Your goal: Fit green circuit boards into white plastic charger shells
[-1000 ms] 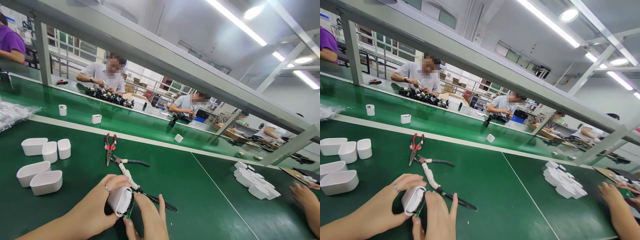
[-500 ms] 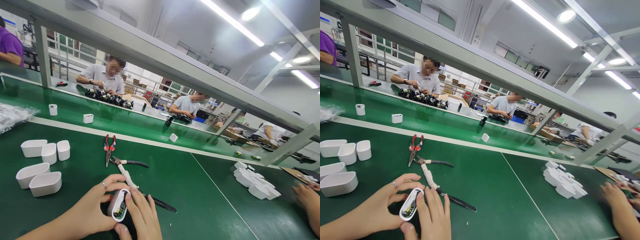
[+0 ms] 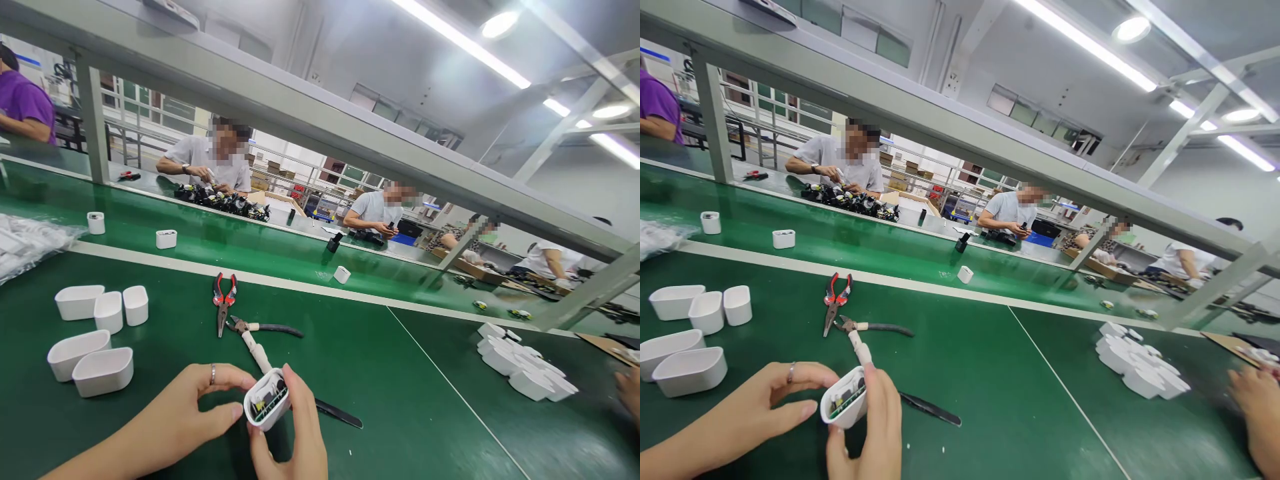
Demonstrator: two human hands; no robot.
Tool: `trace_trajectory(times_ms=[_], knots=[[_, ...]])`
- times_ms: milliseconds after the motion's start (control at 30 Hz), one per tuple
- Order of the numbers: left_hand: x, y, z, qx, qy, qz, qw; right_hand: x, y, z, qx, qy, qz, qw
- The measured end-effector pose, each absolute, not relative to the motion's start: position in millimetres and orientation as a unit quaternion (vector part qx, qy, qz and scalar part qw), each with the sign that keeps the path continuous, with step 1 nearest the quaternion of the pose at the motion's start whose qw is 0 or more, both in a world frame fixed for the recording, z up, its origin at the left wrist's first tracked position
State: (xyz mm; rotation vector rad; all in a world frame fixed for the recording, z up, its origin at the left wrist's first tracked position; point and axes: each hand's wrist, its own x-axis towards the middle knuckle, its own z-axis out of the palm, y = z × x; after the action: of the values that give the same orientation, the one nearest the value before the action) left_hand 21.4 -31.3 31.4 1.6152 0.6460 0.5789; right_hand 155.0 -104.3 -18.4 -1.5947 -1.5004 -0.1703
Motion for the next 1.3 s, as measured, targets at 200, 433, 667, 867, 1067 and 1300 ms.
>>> trace_trajectory(times_ms=[200, 433, 667, 867, 1067, 1300], knots=[[24, -33, 42, 0.758, 0.359, 0.207, 0.504, 159, -107, -9, -0.633, -0.655, -0.141, 0.388], [24, -29, 36, 0.753, 0.335, 0.188, 0.533, 156, -109, -8, -0.631, -0.674, -0.181, 0.339], [26, -23, 19, 0.679, 0.344, 0.172, 0.625, 155, -105, -12, -0.632, -0.677, -0.214, 0.31], [26, -27, 22, 0.703, 0.359, 0.175, 0.588, 152, -104, -16, -0.622, -0.687, -0.214, 0.308], [25, -33, 28, 0.807, 0.402, 0.155, 0.404, 155, -105, -17, -0.622, -0.688, -0.199, 0.316], [24, -35, 24, 0.889, 0.382, 0.139, 0.211, 157, -109, -22, -0.62, -0.69, -0.16, 0.337]])
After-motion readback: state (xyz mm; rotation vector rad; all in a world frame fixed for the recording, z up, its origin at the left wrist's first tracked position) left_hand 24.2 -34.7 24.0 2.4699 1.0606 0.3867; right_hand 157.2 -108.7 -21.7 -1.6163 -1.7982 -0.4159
